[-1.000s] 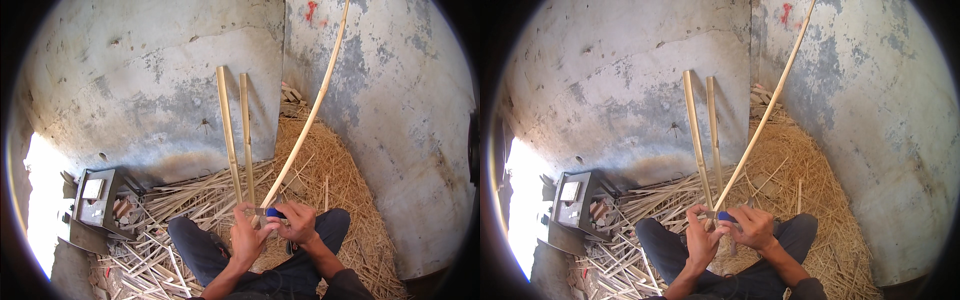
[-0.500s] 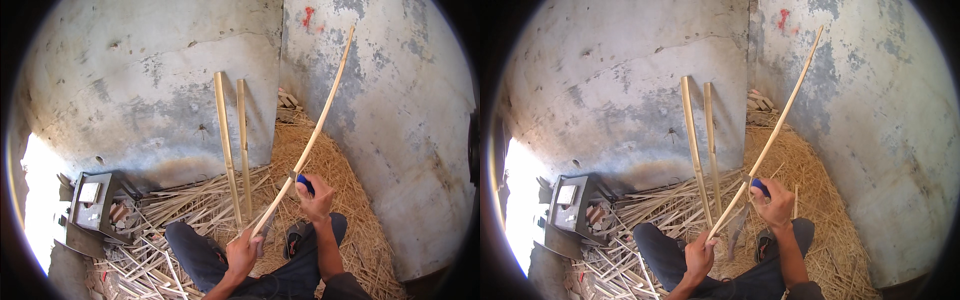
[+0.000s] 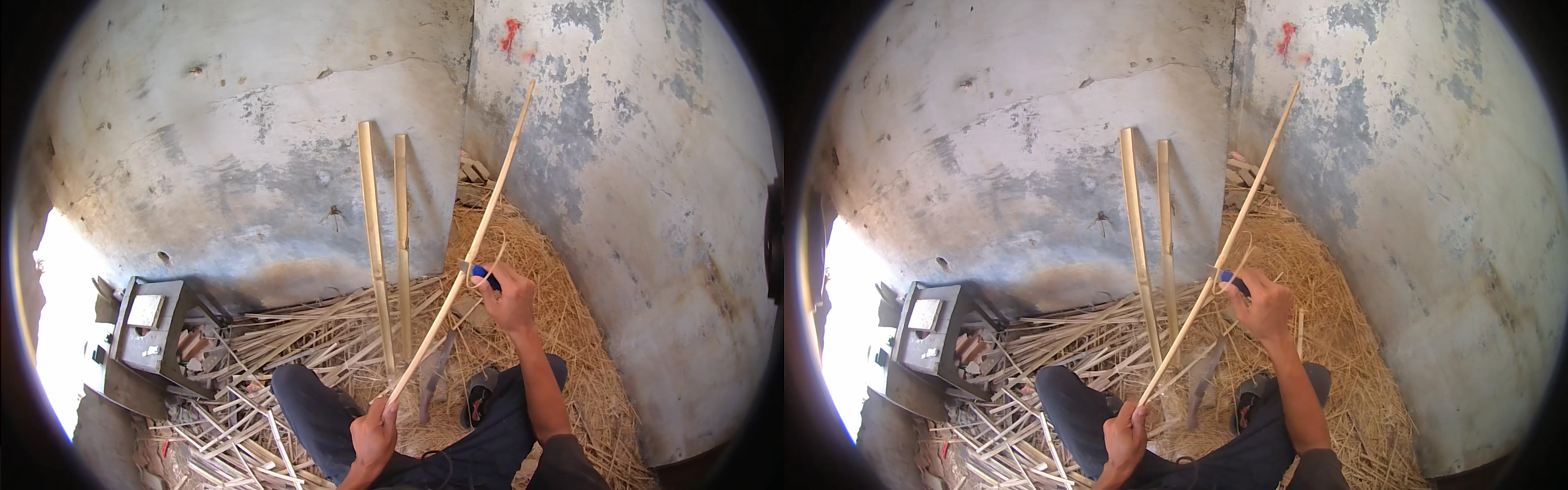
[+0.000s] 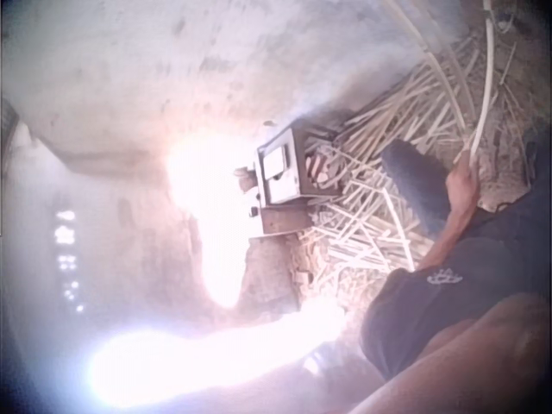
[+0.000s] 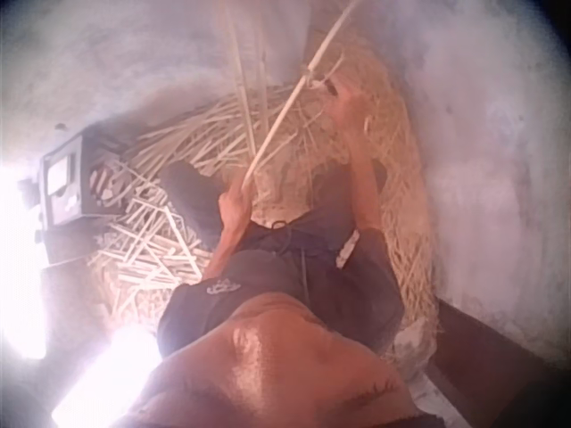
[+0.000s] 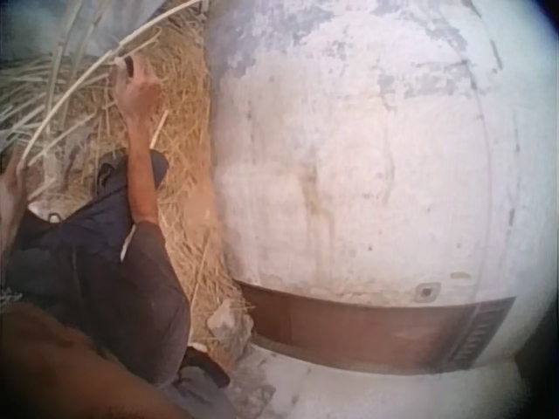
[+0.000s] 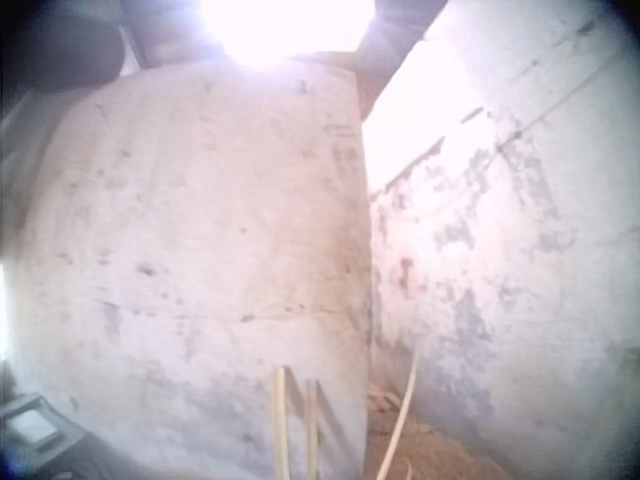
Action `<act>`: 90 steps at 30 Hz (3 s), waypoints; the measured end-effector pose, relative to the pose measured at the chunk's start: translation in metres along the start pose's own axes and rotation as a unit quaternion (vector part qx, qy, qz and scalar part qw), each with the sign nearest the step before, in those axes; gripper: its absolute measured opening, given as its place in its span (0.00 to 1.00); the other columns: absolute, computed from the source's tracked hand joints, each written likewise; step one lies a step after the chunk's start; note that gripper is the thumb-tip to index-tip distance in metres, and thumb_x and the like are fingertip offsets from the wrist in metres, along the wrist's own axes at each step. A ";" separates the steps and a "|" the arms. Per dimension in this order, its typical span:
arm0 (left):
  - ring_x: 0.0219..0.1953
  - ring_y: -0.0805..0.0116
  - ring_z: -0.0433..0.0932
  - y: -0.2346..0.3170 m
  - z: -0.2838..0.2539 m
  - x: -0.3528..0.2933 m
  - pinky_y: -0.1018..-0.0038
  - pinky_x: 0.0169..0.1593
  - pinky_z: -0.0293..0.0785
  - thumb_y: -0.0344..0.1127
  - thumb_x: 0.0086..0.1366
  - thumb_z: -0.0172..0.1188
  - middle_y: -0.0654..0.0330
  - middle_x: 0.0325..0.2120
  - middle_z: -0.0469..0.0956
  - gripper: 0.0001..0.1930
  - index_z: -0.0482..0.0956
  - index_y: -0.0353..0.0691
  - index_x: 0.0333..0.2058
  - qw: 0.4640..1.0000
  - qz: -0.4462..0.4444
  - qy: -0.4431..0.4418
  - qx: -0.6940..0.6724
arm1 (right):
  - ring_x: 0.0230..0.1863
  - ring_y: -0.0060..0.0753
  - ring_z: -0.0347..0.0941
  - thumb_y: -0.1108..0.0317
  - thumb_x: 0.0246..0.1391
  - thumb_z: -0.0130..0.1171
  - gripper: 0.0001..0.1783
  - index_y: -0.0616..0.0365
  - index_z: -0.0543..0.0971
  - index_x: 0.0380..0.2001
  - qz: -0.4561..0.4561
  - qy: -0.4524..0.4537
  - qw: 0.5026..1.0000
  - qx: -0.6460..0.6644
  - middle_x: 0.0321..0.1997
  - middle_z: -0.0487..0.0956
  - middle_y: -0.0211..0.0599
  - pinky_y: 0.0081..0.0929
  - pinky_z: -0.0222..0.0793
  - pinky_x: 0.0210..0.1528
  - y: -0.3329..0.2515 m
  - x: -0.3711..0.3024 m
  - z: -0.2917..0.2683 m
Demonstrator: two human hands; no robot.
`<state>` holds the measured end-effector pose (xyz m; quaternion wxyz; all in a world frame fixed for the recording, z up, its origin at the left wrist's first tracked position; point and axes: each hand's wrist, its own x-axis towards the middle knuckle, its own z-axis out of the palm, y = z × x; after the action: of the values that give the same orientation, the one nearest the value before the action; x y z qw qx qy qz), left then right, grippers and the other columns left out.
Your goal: The person sits on a straw-covered floor and uses a knife to shave the surface of a long bamboo stick. They hold the stick with one hand and scrape along its length with the other, removing thin strips of material. The person rotates the stick to work on different sides and occasionally inspects the smoothed surface.
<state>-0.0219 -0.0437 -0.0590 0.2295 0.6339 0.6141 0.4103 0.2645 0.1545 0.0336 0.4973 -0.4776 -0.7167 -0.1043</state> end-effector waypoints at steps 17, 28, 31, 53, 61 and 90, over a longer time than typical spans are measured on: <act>0.29 0.45 0.82 -0.013 -0.024 -0.003 0.55 0.36 0.75 0.41 0.81 0.53 0.47 0.23 0.77 0.13 0.77 0.38 0.40 0.984 -0.110 -0.110 -0.083 | 0.23 0.41 0.80 0.50 0.65 0.68 0.20 0.59 0.84 0.38 -0.046 -0.008 0.996 0.078 0.29 0.82 0.38 0.35 0.73 0.26 -0.023 0.024 0.025; 0.38 0.61 0.80 0.060 -0.022 0.048 0.65 0.43 0.75 0.37 0.77 0.58 0.49 0.36 0.80 0.19 0.75 0.30 0.60 0.990 -0.002 -0.058 -0.128 | 0.22 0.40 0.78 0.53 0.58 0.75 0.19 0.58 0.83 0.38 -0.136 0.003 0.989 0.060 0.27 0.80 0.35 0.34 0.71 0.24 -0.074 0.023 -0.018; 0.23 0.55 0.78 0.073 -0.018 0.053 0.60 0.31 0.73 0.38 0.79 0.57 0.48 0.24 0.78 0.14 0.76 0.31 0.50 0.984 -0.023 -0.081 -0.156 | 0.21 0.39 0.76 0.53 0.58 0.75 0.19 0.57 0.84 0.38 -0.121 0.012 0.991 0.055 0.26 0.79 0.35 0.33 0.69 0.23 -0.070 0.021 -0.023; 0.23 0.82 0.65 0.026 -0.009 0.025 0.79 0.27 0.61 0.47 0.83 0.54 0.67 0.25 0.72 0.18 0.79 0.34 0.45 0.860 -0.144 -0.213 -0.441 | 0.19 0.37 0.71 0.55 0.54 0.77 0.17 0.55 0.85 0.37 -0.072 0.009 0.997 -0.016 0.23 0.76 0.33 0.34 0.62 0.22 -0.083 -0.017 -0.034; 0.21 0.83 0.59 0.026 -0.019 0.029 0.80 0.25 0.55 0.47 0.82 0.56 0.70 0.23 0.69 0.18 0.79 0.35 0.46 0.945 -0.023 -0.129 -0.301 | 0.19 0.35 0.70 0.55 0.55 0.77 0.17 0.56 0.85 0.37 -0.087 0.032 0.996 0.013 0.23 0.75 0.32 0.34 0.62 0.21 -0.081 -0.017 -0.033; 0.22 0.82 0.65 0.028 -0.042 0.027 0.77 0.26 0.60 0.41 0.79 0.61 0.66 0.21 0.72 0.15 0.82 0.31 0.44 0.784 -0.219 -0.261 -0.520 | 0.20 0.37 0.75 0.50 0.58 0.75 0.20 0.58 0.86 0.37 -0.079 0.024 0.997 -0.007 0.25 0.80 0.34 0.33 0.67 0.23 -0.087 -0.011 -0.039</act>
<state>-0.0421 -0.0301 -0.0070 0.7591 0.3501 0.3466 0.4255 0.2201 0.0786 0.0715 0.5012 -0.4201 -0.7394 -0.1599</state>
